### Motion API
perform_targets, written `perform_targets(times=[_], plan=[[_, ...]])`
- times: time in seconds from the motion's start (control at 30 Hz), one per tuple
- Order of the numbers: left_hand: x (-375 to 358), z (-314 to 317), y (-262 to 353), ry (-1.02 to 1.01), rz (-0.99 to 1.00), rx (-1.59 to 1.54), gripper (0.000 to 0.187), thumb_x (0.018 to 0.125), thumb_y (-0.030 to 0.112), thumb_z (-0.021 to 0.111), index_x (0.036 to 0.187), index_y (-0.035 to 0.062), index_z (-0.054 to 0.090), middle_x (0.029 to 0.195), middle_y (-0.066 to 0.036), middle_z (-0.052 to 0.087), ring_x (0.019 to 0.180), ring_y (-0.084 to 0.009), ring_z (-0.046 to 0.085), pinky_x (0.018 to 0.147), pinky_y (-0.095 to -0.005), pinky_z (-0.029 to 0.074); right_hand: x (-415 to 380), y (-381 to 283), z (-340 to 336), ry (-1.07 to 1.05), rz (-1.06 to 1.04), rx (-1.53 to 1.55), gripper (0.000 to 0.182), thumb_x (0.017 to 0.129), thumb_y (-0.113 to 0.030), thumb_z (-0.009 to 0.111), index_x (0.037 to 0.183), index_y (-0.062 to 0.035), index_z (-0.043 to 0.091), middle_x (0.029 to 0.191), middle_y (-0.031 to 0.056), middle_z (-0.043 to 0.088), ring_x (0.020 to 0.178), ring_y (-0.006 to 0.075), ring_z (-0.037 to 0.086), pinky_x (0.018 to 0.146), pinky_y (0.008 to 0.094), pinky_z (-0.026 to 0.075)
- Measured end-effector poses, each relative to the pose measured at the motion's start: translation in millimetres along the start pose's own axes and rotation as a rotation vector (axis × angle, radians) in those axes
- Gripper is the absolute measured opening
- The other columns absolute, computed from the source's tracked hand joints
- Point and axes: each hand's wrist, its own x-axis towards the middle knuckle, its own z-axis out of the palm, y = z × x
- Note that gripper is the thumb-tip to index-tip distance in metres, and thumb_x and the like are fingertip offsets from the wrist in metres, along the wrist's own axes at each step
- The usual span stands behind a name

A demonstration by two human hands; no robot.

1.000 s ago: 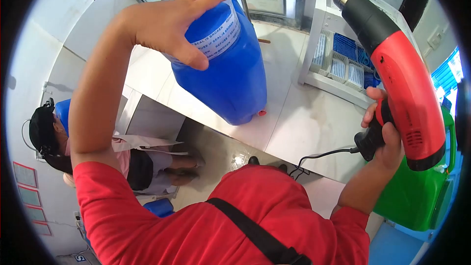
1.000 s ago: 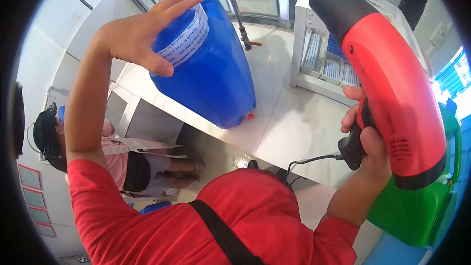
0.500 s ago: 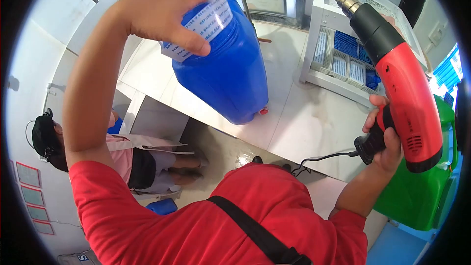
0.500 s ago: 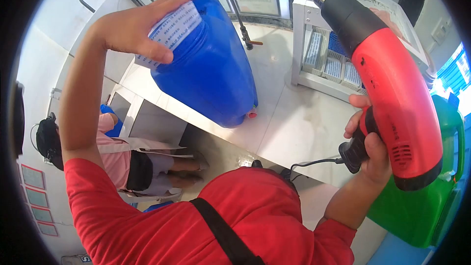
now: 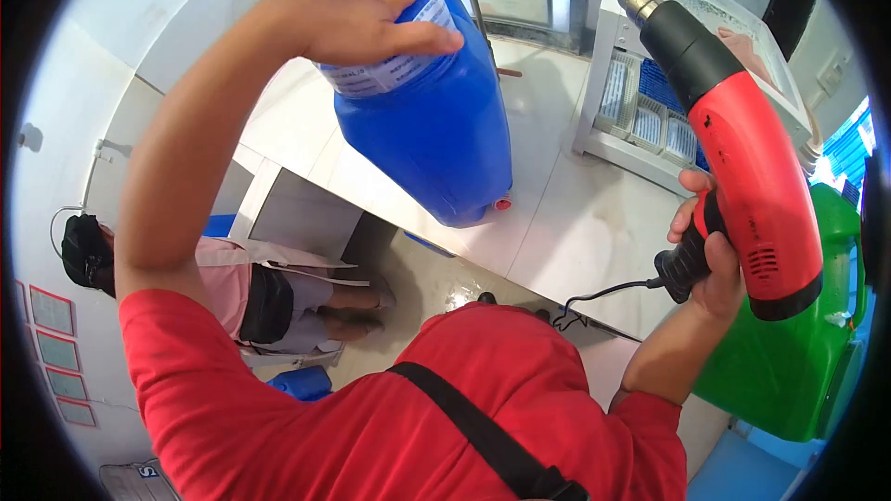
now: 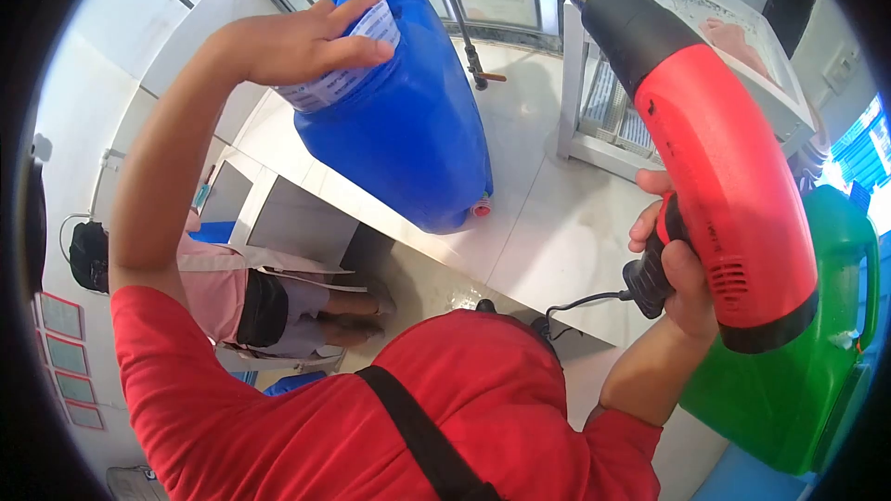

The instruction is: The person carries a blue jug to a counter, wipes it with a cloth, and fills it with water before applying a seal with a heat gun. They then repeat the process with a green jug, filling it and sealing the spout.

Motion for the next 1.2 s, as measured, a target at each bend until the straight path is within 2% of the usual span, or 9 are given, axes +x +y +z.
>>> perform_targets(times=[0.13, 0.17, 0.27, 0.33, 0.4, 0.53, 0.8, 1.0, 1.2], plan=[[-11.5, -15.5, -18.6, -0.089, -0.055, -0.100, 0.102, 0.088, 0.088, 0.024, 0.164, 0.0204, 0.015, 0.156, -0.025, 0.040, 0.136, -0.0452, 0.049, 0.100, -0.0483, 0.051, -9.9, -2.4, -8.8, 0.030, -0.023, -0.016, 0.068, 0.083, -0.036, 0.075, 0.129, 0.0105, 0.054, 0.117, 0.0244, 0.065, 0.073, 0.0199, 0.064, 0.063, 0.0317, 0.053], [-11.4, -17.3, -30.7, -0.086, -0.051, -0.167, 0.120, 0.077, 0.096, 0.031, 0.163, 0.0136, 0.014, 0.153, -0.030, 0.041, 0.132, -0.0461, 0.053, 0.103, -0.0515, 0.050, -13.5, -2.3, -11.4, 0.033, -0.009, -0.040, 0.068, 0.083, -0.037, 0.075, 0.128, 0.0104, 0.055, 0.116, 0.0243, 0.065, 0.071, 0.0196, 0.064, 0.063, 0.0317, 0.053], [-10.5, -9.2, -64.6, 0.146, 0.002, -0.066, 0.121, 0.077, 0.096, 0.033, 0.163, 0.0125, 0.015, 0.151, -0.032, 0.042, 0.131, -0.0481, 0.053, 0.101, -0.0546, 0.051, -16.6, -1.0, -16.8, 0.042, -0.055, -0.052, 0.068, 0.083, -0.037, 0.075, 0.128, 0.0103, 0.055, 0.115, 0.0244, 0.066, 0.070, 0.0196, 0.064, 0.062, 0.0315, 0.053], [-6.0, -10.4, -70.8, 0.196, 0.085, -0.023, 0.122, 0.076, 0.093, 0.045, 0.162, 0.0118, 0.017, 0.151, -0.031, 0.042, 0.135, -0.0493, 0.047, 0.105, -0.0555, 0.048, -16.9, 3.1, -21.2, 0.030, -0.036, -0.075, 0.073, 0.084, -0.040, 0.073, 0.133, 0.0103, 0.051, 0.117, 0.0241, 0.065, 0.070, 0.0182, 0.063, 0.062, 0.0298, 0.052], [7.5, -4.4, -72.3, 0.290, 0.703, -0.098, 0.129, 0.068, 0.089, 0.062, 0.163, 0.0152, 0.016, 0.154, -0.024, 0.037, 0.140, -0.0445, 0.039, 0.111, -0.0521, 0.041, -15.5, 5.8, -20.3, 0.013, -0.022, -0.098, 0.078, 0.086, -0.042, 0.071, 0.137, 0.0104, 0.047, 0.119, 0.0238, 0.064, 0.071, 0.0168, 0.062, 0.061, 0.0281, 0.050], [11.4, 13.4, -42.3, 0.180, 0.660, -0.060, 0.127, 0.068, 0.076, 0.072, 0.163, 0.0157, 0.014, 0.157, -0.023, 0.029, 0.144, -0.0461, 0.030, 0.115, -0.0544, 0.036, -10.1, 9.3, -13.7, -0.004, -0.022, -0.073, 0.077, 0.086, -0.042, 0.072, 0.137, 0.0100, 0.047, 0.120, 0.0232, 0.064, 0.071, 0.0162, 0.062, 0.061, 0.0275, 0.050], [8.6, -0.8, -36.1, 0.067, 0.648, -0.072, 0.130, 0.062, 0.048, 0.084, 0.164, 0.0209, 0.009, 0.153, -0.022, 0.031, 0.139, -0.0446, 0.039, 0.112, -0.0506, 0.041, -9.5, 12.9, -7.2, -0.012, -0.016, 0.018, 0.070, 0.083, -0.036, 0.078, 0.131, 0.0093, 0.054, 0.115, 0.0262, 0.066, 0.071, 0.0213, 0.066, 0.062, 0.0314, 0.053], [5.6, -0.2, -23.4, -0.043, 0.501, -0.146, 0.134, 0.058, 0.033, 0.086, 0.164, 0.0229, 0.004, 0.153, -0.020, 0.032, 0.139, -0.0430, 0.041, 0.112, -0.0480, 0.042, -9.2, 20.2, -9.1, -0.040, -0.022, -0.043, 0.076, 0.087, -0.042, 0.072, 0.138, 0.0091, 0.047, 0.121, 0.0219, 0.063, 0.073, 0.0157, 0.062, 0.061, 0.0271, 0.049], [3.0, -4.7, -34.1, -0.012, 0.518, -0.169, 0.136, 0.056, 0.035, 0.085, 0.164, 0.0213, 0.004, 0.151, -0.021, 0.037, 0.137, -0.0423, 0.043, 0.111, -0.0470, 0.042, -12.7, 21.6, -10.1, -0.035, 0.003, -0.021, 0.075, 0.087, -0.040, 0.072, 0.137, 0.0093, 0.047, 0.121, 0.0218, 0.063, 0.073, 0.0159, 0.062, 0.062, 0.0272, 0.049]])
